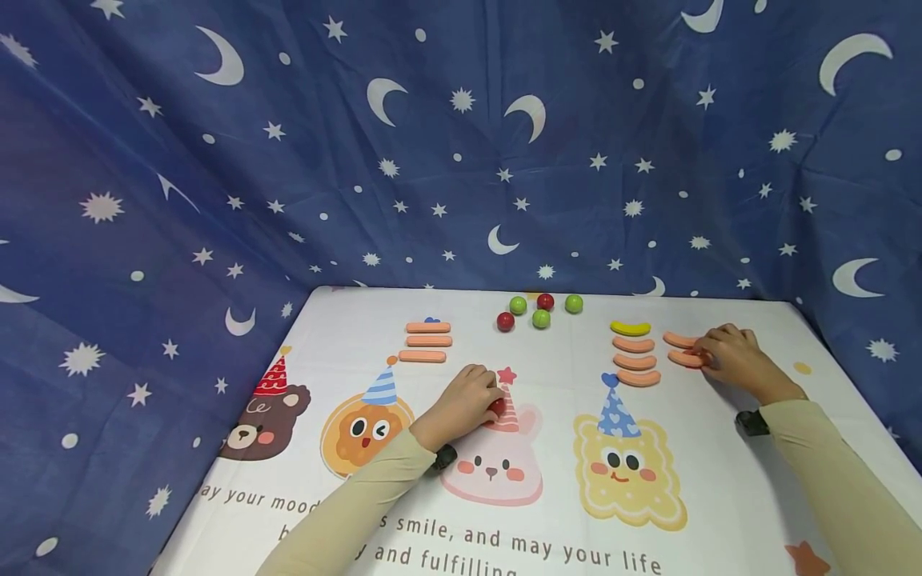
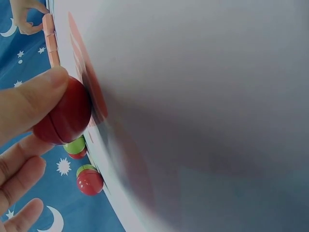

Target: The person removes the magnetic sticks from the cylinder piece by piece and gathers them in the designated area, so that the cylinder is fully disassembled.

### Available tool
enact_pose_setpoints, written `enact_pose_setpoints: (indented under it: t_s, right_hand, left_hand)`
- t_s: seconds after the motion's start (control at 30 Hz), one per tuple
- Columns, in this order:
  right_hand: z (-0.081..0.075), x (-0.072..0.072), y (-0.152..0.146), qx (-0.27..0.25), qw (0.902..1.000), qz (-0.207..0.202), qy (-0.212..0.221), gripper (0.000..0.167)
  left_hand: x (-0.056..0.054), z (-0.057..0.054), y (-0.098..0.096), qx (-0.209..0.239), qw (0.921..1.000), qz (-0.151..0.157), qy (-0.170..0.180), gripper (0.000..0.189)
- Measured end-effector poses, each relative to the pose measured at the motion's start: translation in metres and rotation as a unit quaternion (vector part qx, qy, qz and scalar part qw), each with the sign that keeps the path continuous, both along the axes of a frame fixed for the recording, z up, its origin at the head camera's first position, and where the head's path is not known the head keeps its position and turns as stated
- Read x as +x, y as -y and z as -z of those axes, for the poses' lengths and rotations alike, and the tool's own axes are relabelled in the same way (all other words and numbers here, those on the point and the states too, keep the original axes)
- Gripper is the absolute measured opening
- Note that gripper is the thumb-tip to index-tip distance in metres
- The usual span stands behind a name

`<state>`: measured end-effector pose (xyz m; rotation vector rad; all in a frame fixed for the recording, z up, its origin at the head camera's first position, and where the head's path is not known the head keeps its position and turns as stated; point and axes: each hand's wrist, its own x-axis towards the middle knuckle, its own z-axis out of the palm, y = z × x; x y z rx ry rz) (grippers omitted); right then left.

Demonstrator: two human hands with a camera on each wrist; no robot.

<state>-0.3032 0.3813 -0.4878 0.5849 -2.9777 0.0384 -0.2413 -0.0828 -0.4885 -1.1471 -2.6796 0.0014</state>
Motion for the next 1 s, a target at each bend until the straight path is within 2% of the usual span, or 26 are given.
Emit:
enact_pose_setpoints:
  t_s: [0.23, 0.5, 0.73, 1.0]
  right_hand:
    - [0.001, 0.0, 0.0, 0.0, 0.9999, 0.012, -0.004, 0.033]
    - [0.002, 0.0, -0.005, 0.005, 0.9995, 0.028, 0.015, 0.023]
    - [0.002, -0.001, -0.007, 0.005, 0.999, 0.036, 0.025, 0.021]
    - [0.005, 0.0, -0.008, 0.002, 0.9992, 0.035, 0.019, 0.022]
  left_hand:
    - [-0.001, 0.002, 0.003, -0.005, 1.0, -0.003, 0.007, 0.031]
    - [-0.002, -0.002, 0.012, -0.012, 0.9996, -0.011, 0.022, 0.033]
    - [-0.004, -0.002, 0.016, 0.002, 0.9996, 0.002, 0.028, 0.032]
    - [-0.007, 0.0, 0.021, 0.028, 0.9989, -0.006, 0.038, 0.032]
